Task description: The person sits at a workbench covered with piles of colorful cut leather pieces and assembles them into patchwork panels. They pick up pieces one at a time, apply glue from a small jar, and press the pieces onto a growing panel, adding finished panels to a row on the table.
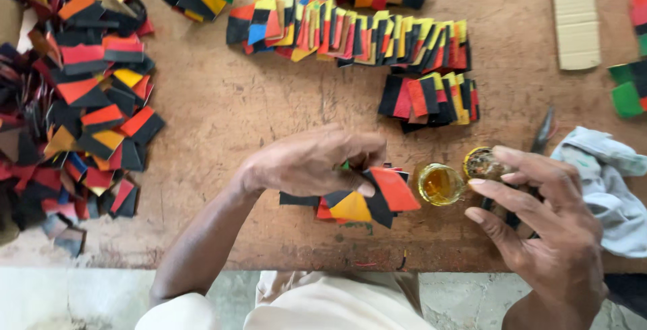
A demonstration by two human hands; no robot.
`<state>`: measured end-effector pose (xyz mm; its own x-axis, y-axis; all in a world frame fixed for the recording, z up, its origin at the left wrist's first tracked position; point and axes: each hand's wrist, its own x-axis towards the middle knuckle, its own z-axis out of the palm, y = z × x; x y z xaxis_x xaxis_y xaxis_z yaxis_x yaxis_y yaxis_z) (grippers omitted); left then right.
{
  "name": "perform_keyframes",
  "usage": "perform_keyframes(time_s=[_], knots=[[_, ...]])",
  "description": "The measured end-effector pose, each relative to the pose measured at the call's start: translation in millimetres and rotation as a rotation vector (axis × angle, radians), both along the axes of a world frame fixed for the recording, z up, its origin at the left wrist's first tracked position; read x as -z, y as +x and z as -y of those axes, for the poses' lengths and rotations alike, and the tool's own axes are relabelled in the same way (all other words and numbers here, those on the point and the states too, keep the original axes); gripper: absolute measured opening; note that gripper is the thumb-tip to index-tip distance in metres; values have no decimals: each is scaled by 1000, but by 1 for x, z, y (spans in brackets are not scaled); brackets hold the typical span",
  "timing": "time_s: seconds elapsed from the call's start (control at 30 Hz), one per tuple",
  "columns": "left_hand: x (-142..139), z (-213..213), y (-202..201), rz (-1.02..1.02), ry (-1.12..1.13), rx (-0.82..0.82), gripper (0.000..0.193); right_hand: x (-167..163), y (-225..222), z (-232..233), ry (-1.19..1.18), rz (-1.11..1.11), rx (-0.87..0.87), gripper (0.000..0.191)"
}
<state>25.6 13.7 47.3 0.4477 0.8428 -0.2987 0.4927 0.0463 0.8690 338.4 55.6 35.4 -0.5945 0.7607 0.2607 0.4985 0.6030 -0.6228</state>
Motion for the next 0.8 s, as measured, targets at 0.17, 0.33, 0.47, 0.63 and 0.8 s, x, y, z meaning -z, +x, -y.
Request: perform_keyframes(time_s=[0.17, 0.33, 0.47, 0.63, 0.8], knots=[[12, 18, -11, 384, 74, -280, 37, 16, -2, 11, -26, -153, 9, 38], [15, 69, -29, 701, 30, -545, 34, 26, -18, 44, -10, -345, 5, 42], [32, 108, -41, 844, 75, -686, 32, 27, -47, 84, -28, -423, -60, 46], [63, 160, -52, 1163, 25, -896, 27, 29, -102, 120, -84, -492, -327, 74], [79, 197, -59, 1352, 74, -999, 28, 26, -148, 147, -116, -353, -410, 85]])
